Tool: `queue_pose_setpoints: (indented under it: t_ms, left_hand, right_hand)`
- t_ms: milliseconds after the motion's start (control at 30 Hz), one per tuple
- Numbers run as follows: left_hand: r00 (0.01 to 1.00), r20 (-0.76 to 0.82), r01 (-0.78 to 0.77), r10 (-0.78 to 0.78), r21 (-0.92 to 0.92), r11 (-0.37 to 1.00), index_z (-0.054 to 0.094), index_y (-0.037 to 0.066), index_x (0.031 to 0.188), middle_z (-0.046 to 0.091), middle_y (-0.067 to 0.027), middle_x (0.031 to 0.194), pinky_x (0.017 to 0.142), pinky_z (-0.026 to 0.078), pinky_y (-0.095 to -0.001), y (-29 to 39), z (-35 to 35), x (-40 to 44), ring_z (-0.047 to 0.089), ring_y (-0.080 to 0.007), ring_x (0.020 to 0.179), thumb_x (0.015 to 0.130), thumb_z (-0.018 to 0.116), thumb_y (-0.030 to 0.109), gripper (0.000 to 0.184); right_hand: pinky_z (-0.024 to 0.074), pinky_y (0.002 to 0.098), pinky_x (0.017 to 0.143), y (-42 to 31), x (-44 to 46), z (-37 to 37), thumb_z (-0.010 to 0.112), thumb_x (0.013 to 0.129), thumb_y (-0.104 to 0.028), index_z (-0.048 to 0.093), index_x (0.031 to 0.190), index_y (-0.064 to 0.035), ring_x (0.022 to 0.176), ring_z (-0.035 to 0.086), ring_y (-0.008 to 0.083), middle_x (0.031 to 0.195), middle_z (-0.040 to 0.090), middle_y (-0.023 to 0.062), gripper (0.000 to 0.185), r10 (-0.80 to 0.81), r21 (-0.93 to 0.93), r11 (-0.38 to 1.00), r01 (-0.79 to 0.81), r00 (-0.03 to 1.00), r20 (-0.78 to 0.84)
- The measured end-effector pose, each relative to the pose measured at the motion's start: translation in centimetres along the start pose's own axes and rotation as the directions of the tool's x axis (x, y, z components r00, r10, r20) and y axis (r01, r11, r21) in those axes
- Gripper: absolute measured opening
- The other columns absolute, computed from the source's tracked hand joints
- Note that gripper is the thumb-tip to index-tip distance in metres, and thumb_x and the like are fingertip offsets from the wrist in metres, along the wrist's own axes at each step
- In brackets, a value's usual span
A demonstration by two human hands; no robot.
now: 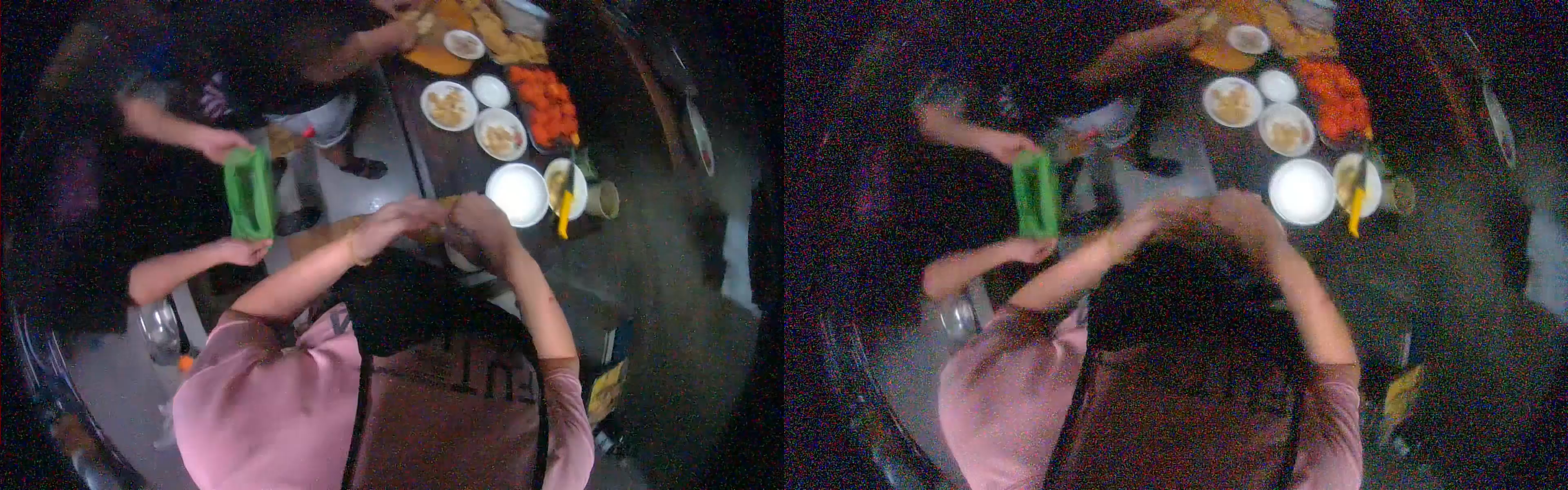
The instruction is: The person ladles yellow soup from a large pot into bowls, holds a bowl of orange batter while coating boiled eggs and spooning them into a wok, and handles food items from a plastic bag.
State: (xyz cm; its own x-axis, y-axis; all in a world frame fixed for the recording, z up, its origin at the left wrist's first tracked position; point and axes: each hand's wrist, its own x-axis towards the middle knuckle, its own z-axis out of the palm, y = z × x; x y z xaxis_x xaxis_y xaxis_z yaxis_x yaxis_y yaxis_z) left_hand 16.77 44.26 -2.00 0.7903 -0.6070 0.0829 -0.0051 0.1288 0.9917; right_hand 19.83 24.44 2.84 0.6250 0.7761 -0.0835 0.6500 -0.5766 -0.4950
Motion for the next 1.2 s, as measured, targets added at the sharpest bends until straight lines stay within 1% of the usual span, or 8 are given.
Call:
queue_pose_setpoints:
  t_ms: [100, 200, 300, 433, 633, 900, 1000, 1200]
  left_hand:
    - [0.938, -0.182, 0.182, -0.296, -0.470, 0.864, 0.054, -0.004, 0.099, 0.053, -0.0121, 0.107, 0.088, 0.031, -0.0318, 1.9, 0.2, -2.2, 0.044, -0.0224, 0.102, 0.079, 0.038, 0.020, 0.035]
    - [0.816, -0.472, -0.143, -0.333, -0.725, 0.674, 0.047, -0.009, 0.104, 0.052, -0.0173, 0.104, 0.089, 0.031, -0.0301, 2.0, -0.8, -4.4, 0.047, -0.0220, 0.098, 0.081, 0.036, 0.028, 0.045]
    - [0.741, -0.617, -0.401, -0.265, -0.723, 0.562, 0.042, -0.012, 0.108, 0.049, -0.0174, 0.110, 0.087, 0.032, -0.0256, 6.3, -2.4, -6.5, 0.046, -0.0190, 0.096, 0.080, 0.036, 0.031, 0.052]
    - [0.542, -0.840, -0.392, 0.019, -0.233, 0.890, 0.051, -0.008, 0.105, 0.045, -0.0170, 0.117, 0.080, 0.028, -0.0242, 10.6, -2.5, -9.1, 0.041, -0.0190, 0.102, 0.079, 0.030, 0.034, 0.053]
    - [0.595, -0.739, 0.123, 0.315, 0.472, 0.873, 0.054, -0.002, 0.104, 0.046, -0.0121, 0.115, 0.092, 0.024, -0.0322, 10.1, -4.3, -10.8, 0.037, -0.0223, 0.109, 0.079, 0.034, 0.034, 0.048]
    - [0.579, -0.812, 0.732, 0.067, 0.555, 0.396, 0.055, 0.000, 0.100, 0.052, -0.0147, 0.106, 0.087, 0.031, -0.0347, -0.8, -5.5, -13.7, 0.046, -0.0284, 0.099, 0.075, 0.054, 0.021, 0.032]
    - [0.733, -0.632, 0.591, 0.251, 0.775, 0.225, 0.056, 0.001, 0.099, 0.052, -0.0141, 0.105, 0.085, 0.034, -0.0341, 2.3, -5.5, -8.7, 0.046, -0.0269, 0.100, 0.074, 0.056, 0.019, 0.030]
    - [0.987, -0.092, -0.058, 0.134, 0.573, 0.818, 0.055, 0.005, 0.099, 0.054, -0.0094, 0.100, 0.078, 0.039, -0.0311, 5.9, -1.3, 4.4, 0.050, -0.0213, 0.091, 0.072, 0.057, 0.009, 0.028]
  right_hand:
    - [0.0380, 0.0365, 0.066, 0.1, 2.3, 1.1, 0.060, 0.068, -0.014, 0.049, 0.077, -0.0069, 0.073, 0.048, 0.0284, 0.074, 0.048, 0.0086, 0.016, -0.310, -0.047, 0.950, 0.308, 0.915, -0.260]
    - [0.0372, 0.0374, 0.070, -1.1, 5.4, 1.0, 0.060, 0.068, -0.020, 0.052, 0.084, -0.0071, 0.080, 0.048, 0.0271, 0.080, 0.049, 0.0076, 0.023, -0.355, -0.030, 0.932, 0.360, 0.896, -0.266]
    - [0.0349, 0.0419, 0.078, -2.8, 9.0, 0.6, 0.057, 0.068, -0.027, 0.045, 0.111, -0.0098, 0.094, 0.045, 0.0276, 0.101, 0.049, 0.0098, 0.048, -0.523, -0.149, 0.851, 0.503, 0.793, -0.312]
    - [0.0350, 0.0374, 0.080, -4.4, 11.8, 0.0, 0.062, 0.068, -0.025, 0.050, 0.100, -0.0075, 0.095, 0.046, 0.0268, 0.102, 0.048, 0.0100, 0.039, -0.430, -0.099, 0.885, 0.455, 0.717, -0.548]
    - [0.0408, 0.0345, 0.072, -2.0, 10.9, 2.5, 0.061, 0.071, -0.022, 0.052, 0.090, -0.0045, 0.087, 0.050, 0.0276, 0.095, 0.050, 0.0128, 0.027, -0.344, 0.102, 0.909, 0.405, 0.865, -0.364]
    - [0.0426, 0.0321, 0.063, 2.9, 1.0, 7.4, 0.060, 0.074, -0.018, 0.053, 0.087, -0.0040, 0.070, 0.054, 0.0248, 0.077, 0.053, 0.0097, 0.021, 0.021, 0.268, 0.962, 0.057, 0.959, -0.282]
    - [0.0430, 0.0292, 0.063, 2.2, -2.5, 6.6, 0.060, 0.073, -0.015, 0.054, 0.093, -0.0043, 0.071, 0.055, 0.0206, 0.078, 0.055, 0.0082, 0.023, 0.175, 0.367, 0.929, -0.035, 0.918, -0.355]
    - [0.0417, 0.0262, 0.076, -2.0, -6.9, 2.3, 0.058, 0.074, -0.008, 0.053, 0.103, -0.0036, 0.085, 0.054, 0.0147, 0.092, 0.057, 0.0075, 0.030, 0.545, 0.775, 0.628, -0.066, 0.749, -0.377]
